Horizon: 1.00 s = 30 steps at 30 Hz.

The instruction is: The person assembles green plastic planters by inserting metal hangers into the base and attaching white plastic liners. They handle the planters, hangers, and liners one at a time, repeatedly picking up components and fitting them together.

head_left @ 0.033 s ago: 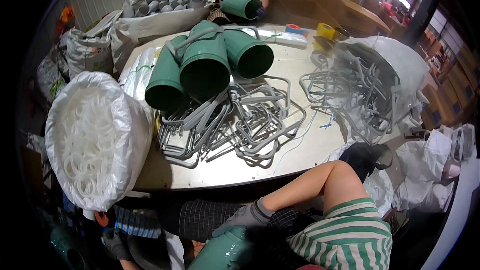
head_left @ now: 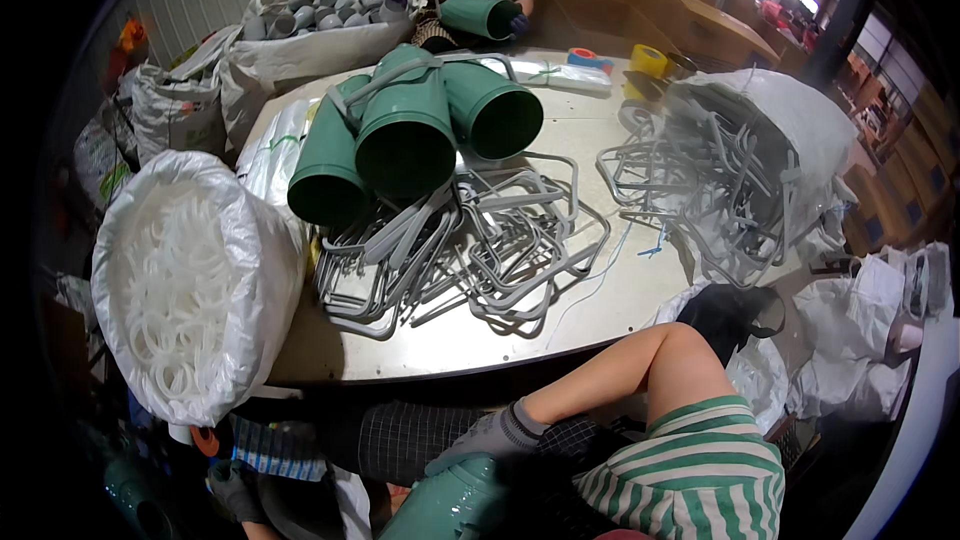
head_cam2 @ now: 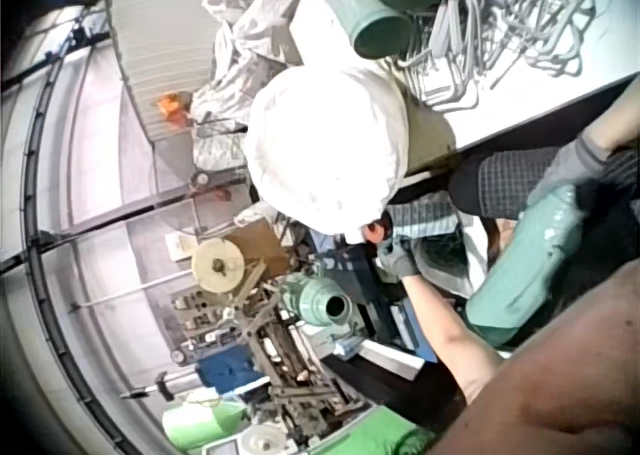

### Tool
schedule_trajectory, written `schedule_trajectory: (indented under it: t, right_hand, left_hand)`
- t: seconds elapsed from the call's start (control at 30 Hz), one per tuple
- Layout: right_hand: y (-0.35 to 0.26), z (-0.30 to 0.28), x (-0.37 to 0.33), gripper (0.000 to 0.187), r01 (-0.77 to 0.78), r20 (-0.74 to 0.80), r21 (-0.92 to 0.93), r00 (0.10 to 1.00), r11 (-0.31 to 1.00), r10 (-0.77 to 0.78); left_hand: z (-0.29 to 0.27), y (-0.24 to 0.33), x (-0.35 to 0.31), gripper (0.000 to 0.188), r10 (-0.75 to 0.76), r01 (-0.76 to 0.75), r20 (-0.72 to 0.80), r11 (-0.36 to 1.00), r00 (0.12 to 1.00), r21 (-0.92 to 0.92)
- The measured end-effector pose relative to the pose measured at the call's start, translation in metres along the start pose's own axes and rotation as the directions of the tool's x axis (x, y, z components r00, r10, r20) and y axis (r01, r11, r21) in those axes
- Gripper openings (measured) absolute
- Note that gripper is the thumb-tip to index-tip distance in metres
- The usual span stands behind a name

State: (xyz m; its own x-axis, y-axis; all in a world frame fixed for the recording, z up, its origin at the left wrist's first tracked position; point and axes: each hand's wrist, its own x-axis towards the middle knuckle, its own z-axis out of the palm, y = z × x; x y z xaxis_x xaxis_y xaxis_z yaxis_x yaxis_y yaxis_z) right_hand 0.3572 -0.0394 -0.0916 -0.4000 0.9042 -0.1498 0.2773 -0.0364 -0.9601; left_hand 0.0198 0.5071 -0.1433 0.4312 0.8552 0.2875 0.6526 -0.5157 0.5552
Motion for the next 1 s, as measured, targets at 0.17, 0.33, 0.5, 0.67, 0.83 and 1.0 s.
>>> schedule_trajectory:
  t: [0.17, 0.33, 0.5, 0.67, 0.83, 1.0]
  right_hand:
    - [0.020, 0.012, 0.001, 0.134, 0.115, -0.040, -0.004, 0.993, 0.993, -0.115]
    - [0.031, 0.013, 0.009, 0.139, 0.163, -0.073, -0.020, 0.984, 0.986, -0.164]
    - [0.037, 0.021, 0.008, 0.143, 0.181, -0.086, -0.017, 0.980, 0.983, -0.182]
    - [0.032, 0.024, 0.006, 0.145, 0.195, -0.078, 0.030, 0.978, 0.980, -0.192]
    - [0.023, 0.025, 0.013, 0.143, 0.194, -0.023, 0.008, 0.981, 0.981, -0.194]
    - [0.007, 0.018, -0.001, 0.137, 0.139, 0.002, -0.038, 0.990, 0.990, -0.139]
  left_hand:
    - [0.007, 0.041, -0.024, 0.015, -0.038, 0.043, -0.092, 0.997, 0.995, 0.057]
    - [-0.007, 0.037, -0.030, 0.023, 0.100, -0.060, -0.181, 0.975, 0.978, 0.214]
    - [-0.045, 0.091, -0.070, 0.015, 0.034, -0.034, 0.049, 0.999, 0.998, -0.002]
    - [-0.088, 0.142, -0.121, 0.008, 0.057, 0.003, 0.289, 0.979, 0.956, -0.203]
    - [-0.110, 0.193, -0.172, 0.010, 0.144, -0.013, 0.236, 0.876, 0.961, -0.483]
    - [-0.132, 0.237, -0.206, 0.016, -0.106, 0.233, 0.277, 0.845, 0.955, -0.481]
